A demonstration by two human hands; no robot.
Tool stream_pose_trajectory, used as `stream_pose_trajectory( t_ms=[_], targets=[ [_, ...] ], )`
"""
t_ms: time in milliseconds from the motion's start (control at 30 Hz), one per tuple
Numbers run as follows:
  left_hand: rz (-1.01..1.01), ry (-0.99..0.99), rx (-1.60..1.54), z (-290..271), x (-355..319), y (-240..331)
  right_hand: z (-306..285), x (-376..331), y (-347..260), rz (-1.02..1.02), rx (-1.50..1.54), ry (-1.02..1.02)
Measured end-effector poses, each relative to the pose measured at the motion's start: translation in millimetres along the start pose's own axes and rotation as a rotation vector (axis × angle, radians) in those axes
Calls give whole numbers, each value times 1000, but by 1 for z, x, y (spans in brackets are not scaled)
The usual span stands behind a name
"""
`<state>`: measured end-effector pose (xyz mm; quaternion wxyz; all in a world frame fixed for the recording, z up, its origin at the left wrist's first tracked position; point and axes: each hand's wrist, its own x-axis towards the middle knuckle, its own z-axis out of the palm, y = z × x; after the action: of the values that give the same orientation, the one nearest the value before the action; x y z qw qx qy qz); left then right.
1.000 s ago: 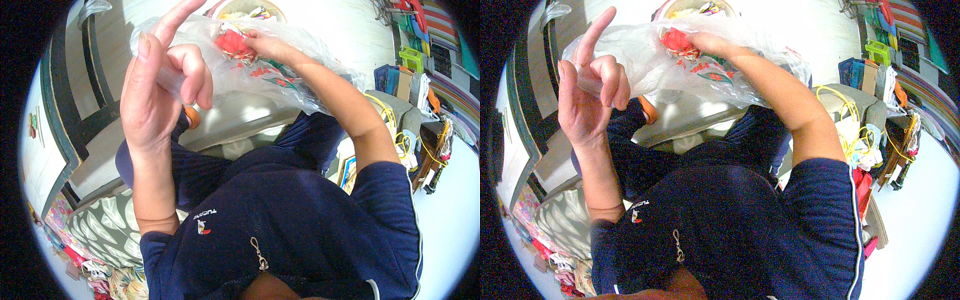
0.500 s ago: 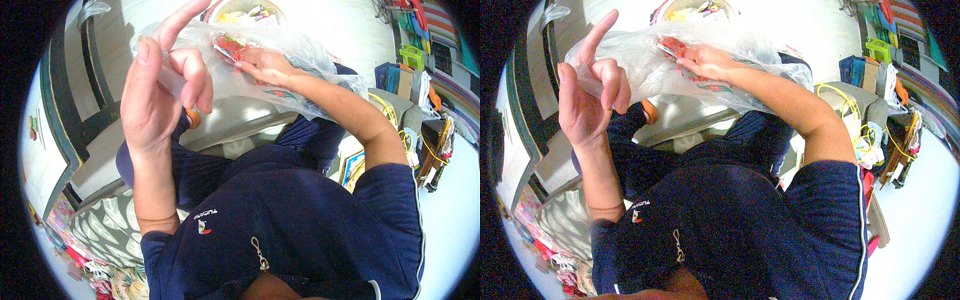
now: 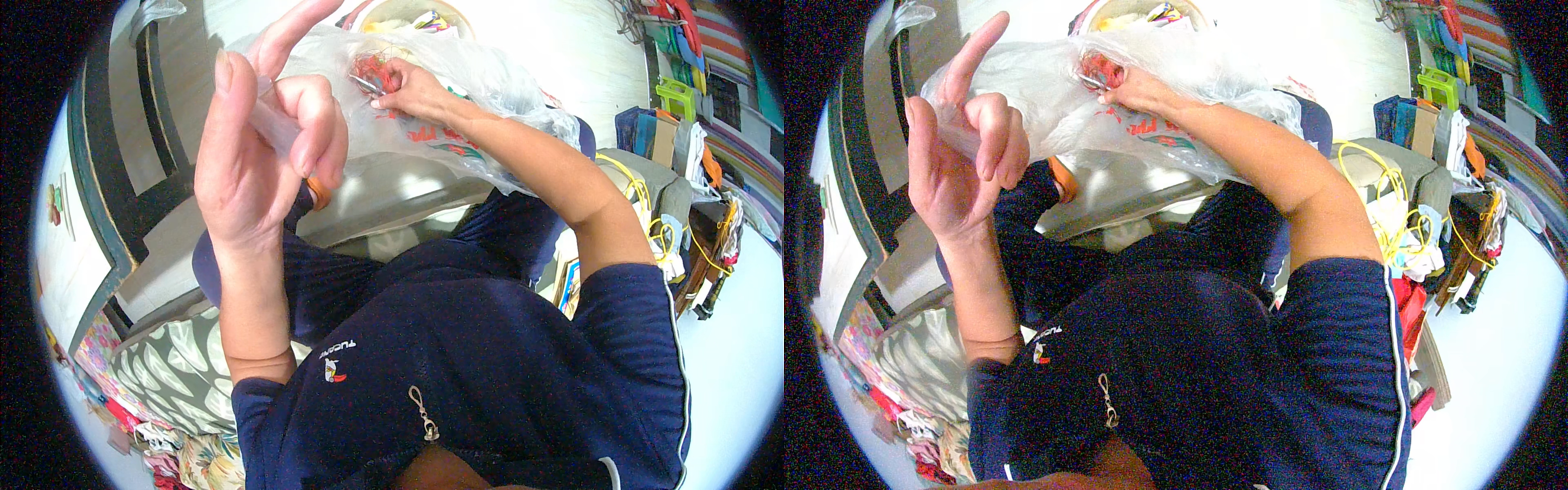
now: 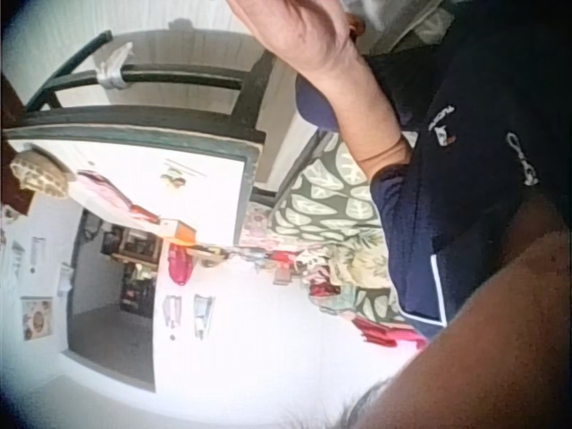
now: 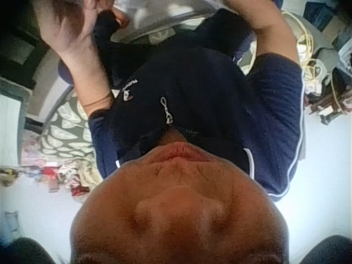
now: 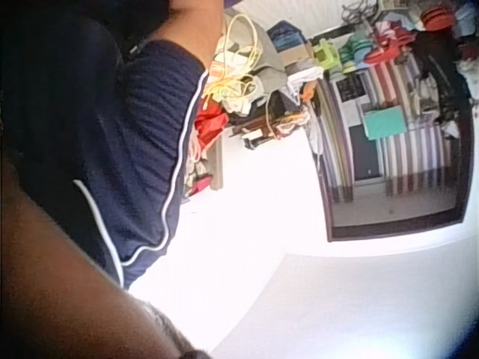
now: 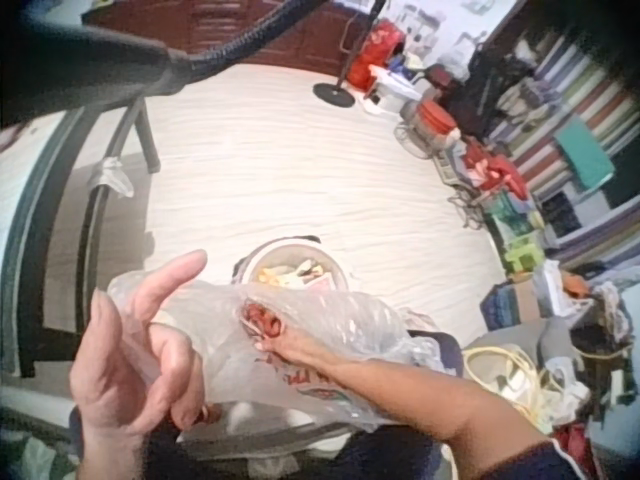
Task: The person sits cross-legged on the floor and sorts small items from a plastic bag into a bucket. They pick up various small objects, including a wooden stick and colorful pieces, and place them into the bucket or on a nearby table.
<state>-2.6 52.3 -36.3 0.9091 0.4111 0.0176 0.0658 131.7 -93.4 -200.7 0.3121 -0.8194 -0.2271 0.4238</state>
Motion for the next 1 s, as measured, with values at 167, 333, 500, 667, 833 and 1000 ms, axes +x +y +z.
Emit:
stream_pose_trajectory(
  t_ms=[167,333,500,667,833,1000],
  targets=[
    [-8,17,-13,2,0,1,0,-1,6,9,218,-55],
    [-18,23,-31,2,-1,1,-13,-12,1,30,452,-200],
    [-10,24,-59,4,1,0,-10,0,28,22,421,-248],
    [-76,109,-262,-5,-2,-1,-14,-9,8,57,463,-248],
    [-71,126,-307,-8,-1,-3,6,4,37,-289,-74,-114],
    [-97,139,-320,-6,-1,-2,13,-28,2,-408,-422,16]
  ],
)
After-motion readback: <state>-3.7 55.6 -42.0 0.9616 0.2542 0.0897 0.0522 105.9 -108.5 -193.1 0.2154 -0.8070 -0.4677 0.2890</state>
